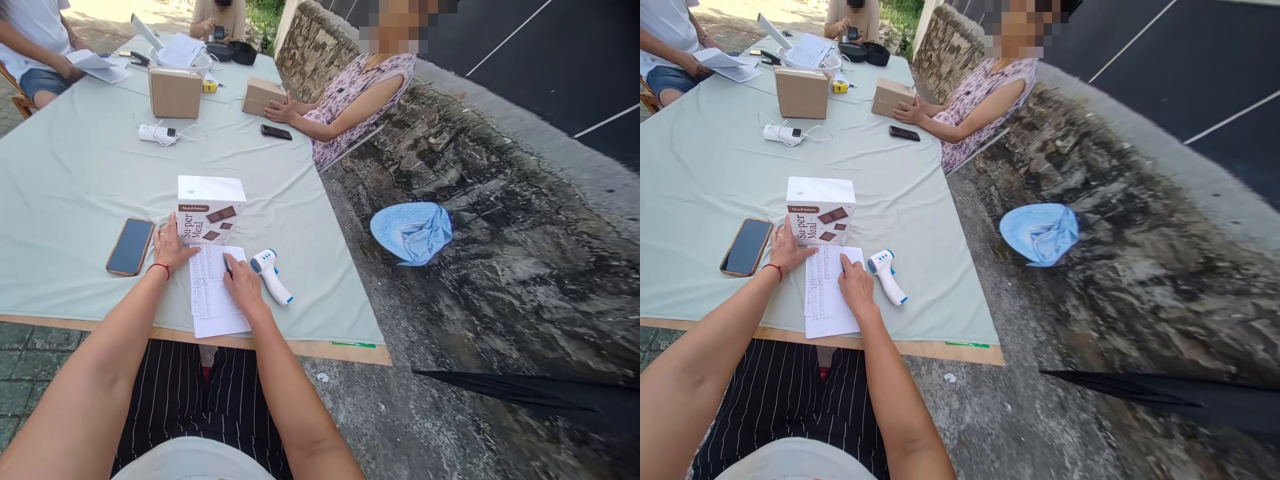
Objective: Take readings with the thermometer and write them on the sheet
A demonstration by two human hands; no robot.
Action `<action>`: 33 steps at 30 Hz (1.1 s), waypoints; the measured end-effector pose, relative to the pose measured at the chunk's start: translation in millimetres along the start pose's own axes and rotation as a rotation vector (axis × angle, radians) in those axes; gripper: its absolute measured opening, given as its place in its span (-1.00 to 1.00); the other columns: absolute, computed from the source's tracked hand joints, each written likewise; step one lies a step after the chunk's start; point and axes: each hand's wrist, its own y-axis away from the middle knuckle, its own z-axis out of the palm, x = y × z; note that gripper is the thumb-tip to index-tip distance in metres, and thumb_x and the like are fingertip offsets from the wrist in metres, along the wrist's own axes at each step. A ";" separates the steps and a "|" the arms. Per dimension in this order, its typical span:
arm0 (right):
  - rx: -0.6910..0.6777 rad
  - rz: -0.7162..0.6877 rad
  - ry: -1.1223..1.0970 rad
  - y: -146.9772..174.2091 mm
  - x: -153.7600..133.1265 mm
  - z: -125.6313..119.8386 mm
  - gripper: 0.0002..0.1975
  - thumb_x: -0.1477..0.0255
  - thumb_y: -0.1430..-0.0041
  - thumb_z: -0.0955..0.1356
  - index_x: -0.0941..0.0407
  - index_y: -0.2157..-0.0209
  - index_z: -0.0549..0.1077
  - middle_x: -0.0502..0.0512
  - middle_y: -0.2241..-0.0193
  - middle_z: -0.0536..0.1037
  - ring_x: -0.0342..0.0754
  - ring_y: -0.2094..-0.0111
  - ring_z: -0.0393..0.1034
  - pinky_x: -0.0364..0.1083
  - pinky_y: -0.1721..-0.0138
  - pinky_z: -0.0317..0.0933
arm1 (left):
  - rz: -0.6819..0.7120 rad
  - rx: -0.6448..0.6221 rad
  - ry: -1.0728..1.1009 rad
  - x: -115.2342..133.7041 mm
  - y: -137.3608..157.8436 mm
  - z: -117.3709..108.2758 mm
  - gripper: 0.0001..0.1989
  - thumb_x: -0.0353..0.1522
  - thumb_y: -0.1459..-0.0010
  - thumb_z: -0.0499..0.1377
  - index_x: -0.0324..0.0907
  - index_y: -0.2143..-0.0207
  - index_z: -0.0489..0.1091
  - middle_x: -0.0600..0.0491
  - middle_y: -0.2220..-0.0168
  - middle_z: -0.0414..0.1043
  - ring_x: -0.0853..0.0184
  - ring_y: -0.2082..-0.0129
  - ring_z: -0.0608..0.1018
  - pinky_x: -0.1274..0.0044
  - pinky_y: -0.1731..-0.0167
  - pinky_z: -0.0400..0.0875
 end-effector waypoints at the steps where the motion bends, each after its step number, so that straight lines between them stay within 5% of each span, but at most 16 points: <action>1: -0.016 -0.023 -0.035 0.2 -0.2 0.3 -0.52 0.50 -0.18 0.24 0.03 -0.12 0.44 0.14 0.30 0.47 0.01 0.31 0.37 -0.04 0.23 0.22 | 0.001 0.000 -0.003 0.0 -0.1 0.3 0.20 -0.16 0.18 0.41 -0.18 -0.38 -0.22 -0.21 -0.27 0.19 -0.05 -0.33 0.18 0.12 -0.36 -0.26; 10: 0.133 -0.255 -0.407 36.1 8.6 -12.8 -0.59 0.39 -0.21 0.25 0.11 -0.09 0.37 0.14 0.22 0.44 -0.03 0.23 0.36 0.00 0.11 0.31 | 0.022 -0.007 0.005 1.0 -0.8 -2.7 -0.01 -0.22 0.10 0.35 -0.18 -0.32 -0.03 -0.19 -0.22 0.26 -0.04 -0.31 0.20 0.14 -0.33 -0.08; 14: 0.447 -0.157 -0.438 47.6 25.4 -27.9 -0.72 0.21 -0.29 0.23 0.09 0.14 0.42 0.03 0.41 0.46 -0.08 0.39 0.36 -0.04 0.23 0.29 | -0.019 -0.027 -0.027 8.9 2.6 -9.4 -0.03 -0.18 0.07 0.31 -0.13 -0.33 -0.05 -0.12 -0.21 0.28 -0.01 -0.31 0.20 0.16 -0.32 -0.04; 18: 0.796 0.052 -0.397 36.1 73.7 -48.1 -0.65 0.20 -0.34 0.16 0.12 0.06 0.36 -0.02 0.49 0.48 -0.07 0.37 0.39 -0.03 0.16 0.26 | -0.047 -0.050 -0.062 14.7 4.9 -14.0 -0.05 -0.16 0.05 0.29 -0.15 -0.33 -0.06 -0.11 -0.21 0.27 0.00 -0.31 0.20 0.19 -0.32 0.00; 23: 0.567 0.046 -0.038 11.5 137.5 -63.1 -0.76 0.35 -0.27 0.15 0.09 0.23 0.40 0.16 0.13 0.60 0.04 0.13 0.39 0.06 0.04 0.17 | -0.058 -0.055 -0.066 13.9 3.7 -13.2 -0.05 -0.15 0.05 0.28 -0.16 -0.33 -0.07 -0.13 -0.24 0.23 0.00 -0.31 0.19 0.18 -0.32 0.00; 29: 0.296 -0.018 0.210 2.0 151.4 -62.1 -0.80 0.50 -0.25 0.17 0.08 0.26 0.41 0.17 0.09 0.61 0.05 0.14 0.35 0.04 0.02 0.11 | -0.038 -0.042 -0.067 10.9 2.6 -11.1 -0.05 -0.15 0.07 0.28 -0.16 -0.32 -0.06 -0.13 -0.22 0.25 0.00 -0.30 0.20 0.18 -0.32 0.01; 33: 0.264 0.082 0.297 13.0 167.5 -72.7 -0.78 0.56 -0.21 0.18 0.09 0.25 0.42 0.20 0.11 0.60 0.07 0.15 0.33 0.04 0.03 0.08 | -0.043 -0.041 -0.078 9.9 2.6 -10.8 -0.04 -0.14 0.06 0.27 -0.15 -0.33 -0.07 -0.13 -0.22 0.25 0.00 -0.30 0.20 0.18 -0.32 0.02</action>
